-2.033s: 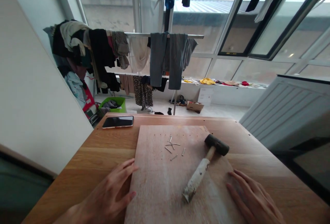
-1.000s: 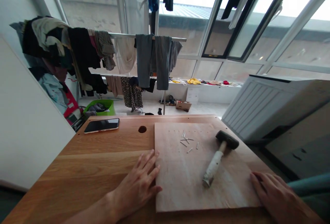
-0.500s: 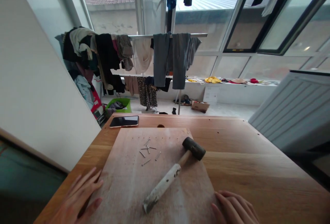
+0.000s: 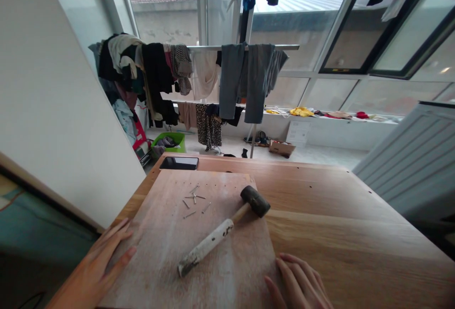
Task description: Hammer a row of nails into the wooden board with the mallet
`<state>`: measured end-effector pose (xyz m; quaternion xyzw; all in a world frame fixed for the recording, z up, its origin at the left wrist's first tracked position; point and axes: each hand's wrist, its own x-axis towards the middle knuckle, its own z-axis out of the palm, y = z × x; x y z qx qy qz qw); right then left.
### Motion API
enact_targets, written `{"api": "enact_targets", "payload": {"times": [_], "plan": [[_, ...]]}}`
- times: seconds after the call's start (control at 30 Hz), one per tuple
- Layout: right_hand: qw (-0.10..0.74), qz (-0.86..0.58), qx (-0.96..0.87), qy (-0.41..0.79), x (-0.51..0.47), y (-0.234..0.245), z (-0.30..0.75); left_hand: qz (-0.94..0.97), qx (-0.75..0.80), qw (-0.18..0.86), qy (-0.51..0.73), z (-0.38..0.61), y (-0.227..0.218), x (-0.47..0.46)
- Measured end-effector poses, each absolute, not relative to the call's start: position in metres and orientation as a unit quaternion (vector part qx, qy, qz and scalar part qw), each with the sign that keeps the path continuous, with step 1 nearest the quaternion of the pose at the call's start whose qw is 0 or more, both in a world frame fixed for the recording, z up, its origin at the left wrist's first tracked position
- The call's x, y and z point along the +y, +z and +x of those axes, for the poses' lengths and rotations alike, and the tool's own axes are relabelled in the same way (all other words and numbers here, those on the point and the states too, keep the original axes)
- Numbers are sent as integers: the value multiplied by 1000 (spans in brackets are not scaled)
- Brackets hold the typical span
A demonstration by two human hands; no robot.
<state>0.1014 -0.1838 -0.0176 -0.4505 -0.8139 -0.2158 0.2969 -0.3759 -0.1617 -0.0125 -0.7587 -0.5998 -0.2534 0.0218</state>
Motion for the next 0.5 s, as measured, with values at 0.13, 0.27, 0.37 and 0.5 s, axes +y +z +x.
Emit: {"api": "enact_targets", "payload": {"times": [0.13,0.27,0.37,0.5], "plan": [[300,-463,-806,-216,-179,-15,95,-752,-603,11,-265,-369,-4,-157],[308,-476,-796,-212,-176,-21,87,-745,-609,5,-272,-370,-1,-150],[310,-476,-798,-204,-177,-31,84,-748,-609,2,-264,-380,-4,-149],[306,-465,-808,-194,-181,-43,75,-748,-615,8,-248,-397,-6,-150]]}}
